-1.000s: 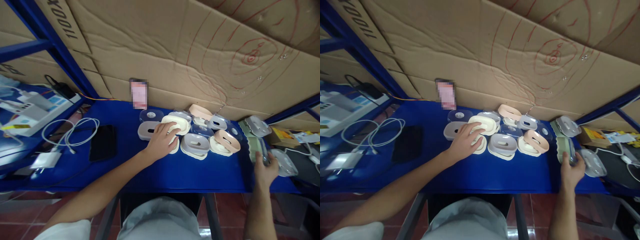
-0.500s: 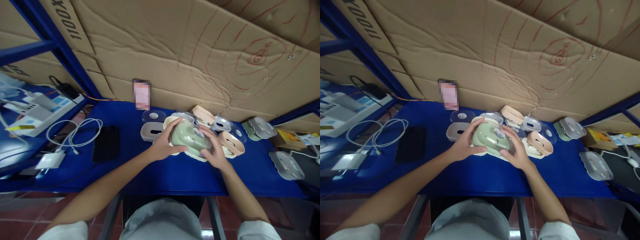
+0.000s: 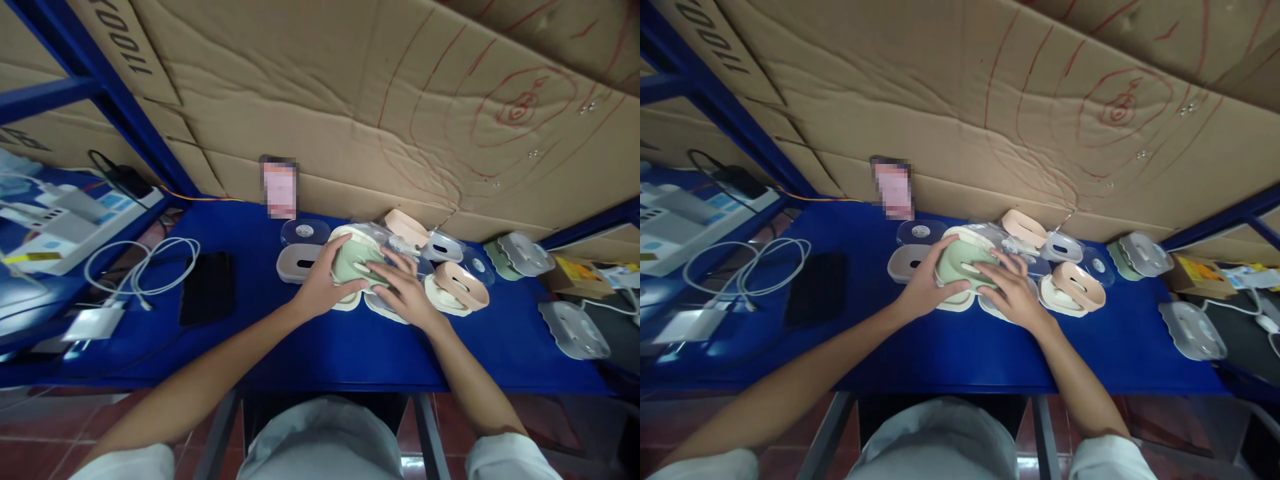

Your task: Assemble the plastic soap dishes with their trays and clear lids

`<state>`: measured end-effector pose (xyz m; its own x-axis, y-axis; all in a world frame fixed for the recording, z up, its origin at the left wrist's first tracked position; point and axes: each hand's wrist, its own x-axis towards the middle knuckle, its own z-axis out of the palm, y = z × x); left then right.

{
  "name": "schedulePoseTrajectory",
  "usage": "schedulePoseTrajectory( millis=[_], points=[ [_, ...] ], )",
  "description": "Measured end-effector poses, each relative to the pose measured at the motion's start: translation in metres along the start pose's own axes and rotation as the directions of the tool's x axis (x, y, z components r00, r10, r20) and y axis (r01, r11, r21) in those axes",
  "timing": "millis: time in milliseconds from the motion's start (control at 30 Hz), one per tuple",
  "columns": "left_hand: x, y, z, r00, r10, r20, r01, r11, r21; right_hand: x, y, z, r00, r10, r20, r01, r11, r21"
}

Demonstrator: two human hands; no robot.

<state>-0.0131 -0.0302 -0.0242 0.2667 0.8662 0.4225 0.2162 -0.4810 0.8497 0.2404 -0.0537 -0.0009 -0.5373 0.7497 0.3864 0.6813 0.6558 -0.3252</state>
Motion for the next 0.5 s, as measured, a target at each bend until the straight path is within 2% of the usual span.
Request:
schedulePoseTrajectory(
  millis=[67,200,267,400,500],
  points=[
    [0.002,-0.003,-0.001,1.000,0.015,0.021,-0.016,0.999,0.029,0.003,0.000,0.002,1.000,0.016,-0.004,-0.015,1.000,0.027],
    [0.006,-0.006,-0.004,0.993,0.092,0.079,-0.099,0.990,0.101,0.003,0.011,0.003,0.972,0.111,-0.209,-0.107,0.994,0.031],
    [0.007,-0.007,-0.005,0.989,0.135,0.064,-0.145,0.971,0.191,0.003,0.014,0.003,0.951,0.133,-0.278,-0.139,0.990,-0.003],
    [0.003,-0.011,-0.004,0.983,0.186,0.010,-0.166,0.851,0.498,0.002,0.004,0.001,0.963,0.107,-0.249,-0.144,0.981,-0.134],
    [-0.003,-0.011,0.001,0.992,0.126,0.017,-0.105,0.743,0.661,-0.015,0.004,-0.018,0.975,0.079,-0.209,-0.119,0.975,-0.187]
  ],
)
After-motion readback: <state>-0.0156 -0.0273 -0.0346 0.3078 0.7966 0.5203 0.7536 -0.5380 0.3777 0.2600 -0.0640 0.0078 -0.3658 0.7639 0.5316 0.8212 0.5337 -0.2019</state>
